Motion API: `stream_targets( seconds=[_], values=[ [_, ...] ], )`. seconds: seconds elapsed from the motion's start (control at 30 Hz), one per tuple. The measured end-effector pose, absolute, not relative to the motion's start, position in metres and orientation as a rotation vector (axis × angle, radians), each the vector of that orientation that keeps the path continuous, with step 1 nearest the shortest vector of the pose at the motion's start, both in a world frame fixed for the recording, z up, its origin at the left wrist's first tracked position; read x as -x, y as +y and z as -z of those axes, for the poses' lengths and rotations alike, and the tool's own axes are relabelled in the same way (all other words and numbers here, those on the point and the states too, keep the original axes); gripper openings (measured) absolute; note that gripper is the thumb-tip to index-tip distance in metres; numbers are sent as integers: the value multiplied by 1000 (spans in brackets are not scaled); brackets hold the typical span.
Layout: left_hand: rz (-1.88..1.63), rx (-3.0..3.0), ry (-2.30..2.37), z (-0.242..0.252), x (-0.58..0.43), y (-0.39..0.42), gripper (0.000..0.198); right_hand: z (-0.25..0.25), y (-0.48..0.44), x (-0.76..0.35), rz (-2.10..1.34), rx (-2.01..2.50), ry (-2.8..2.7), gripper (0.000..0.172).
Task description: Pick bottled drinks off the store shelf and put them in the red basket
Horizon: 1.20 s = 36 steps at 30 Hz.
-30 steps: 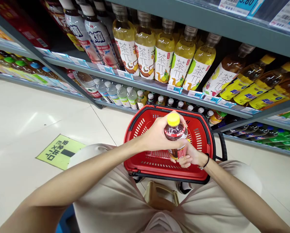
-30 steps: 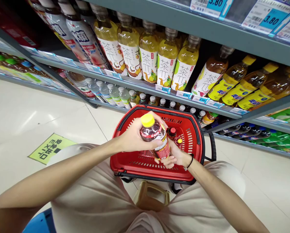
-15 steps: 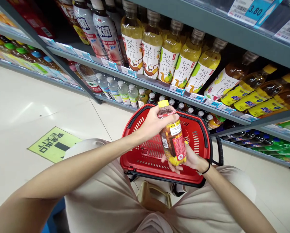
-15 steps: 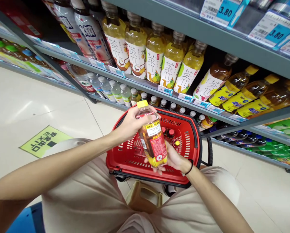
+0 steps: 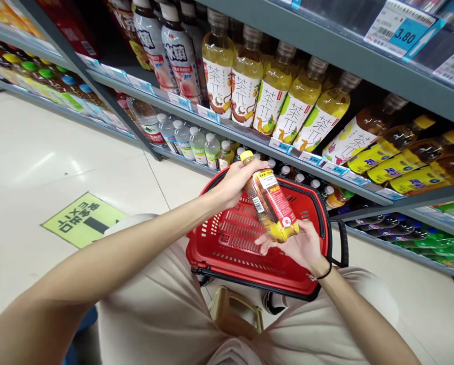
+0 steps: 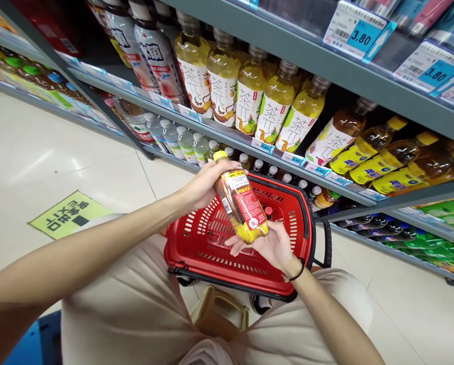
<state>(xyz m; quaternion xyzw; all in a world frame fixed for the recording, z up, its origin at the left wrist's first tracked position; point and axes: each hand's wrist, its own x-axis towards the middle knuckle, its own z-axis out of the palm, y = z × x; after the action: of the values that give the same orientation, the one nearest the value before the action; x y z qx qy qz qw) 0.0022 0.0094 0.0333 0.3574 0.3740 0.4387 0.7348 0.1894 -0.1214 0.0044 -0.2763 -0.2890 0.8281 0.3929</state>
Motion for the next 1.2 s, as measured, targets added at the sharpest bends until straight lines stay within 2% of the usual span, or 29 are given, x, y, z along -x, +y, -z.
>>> stream_targets(
  seconds=[0.17,0.33,0.5,0.57,0.9,1.2],
  values=[
    [-974,-718,730,-36,3,16,40,0,-118,-195,-1932,804,-783,58],
    [-952,-638,612,-46,9,18,66,5,-122,-196,-1760,903,-864,44],
    [-969,-630,521,-48,12,15,85,11,-122,-204,-1623,1011,-880,62],
    [-1000,-629,486,-48,12,15,86,16,-121,-207,-1554,1055,-893,67],
    [-1035,-642,469,-50,15,16,84,19,-122,-195,-1287,1120,-1018,74],
    [-1024,-779,498,-56,19,12,70,21,-127,-196,-982,1267,-1253,72]
  ],
)
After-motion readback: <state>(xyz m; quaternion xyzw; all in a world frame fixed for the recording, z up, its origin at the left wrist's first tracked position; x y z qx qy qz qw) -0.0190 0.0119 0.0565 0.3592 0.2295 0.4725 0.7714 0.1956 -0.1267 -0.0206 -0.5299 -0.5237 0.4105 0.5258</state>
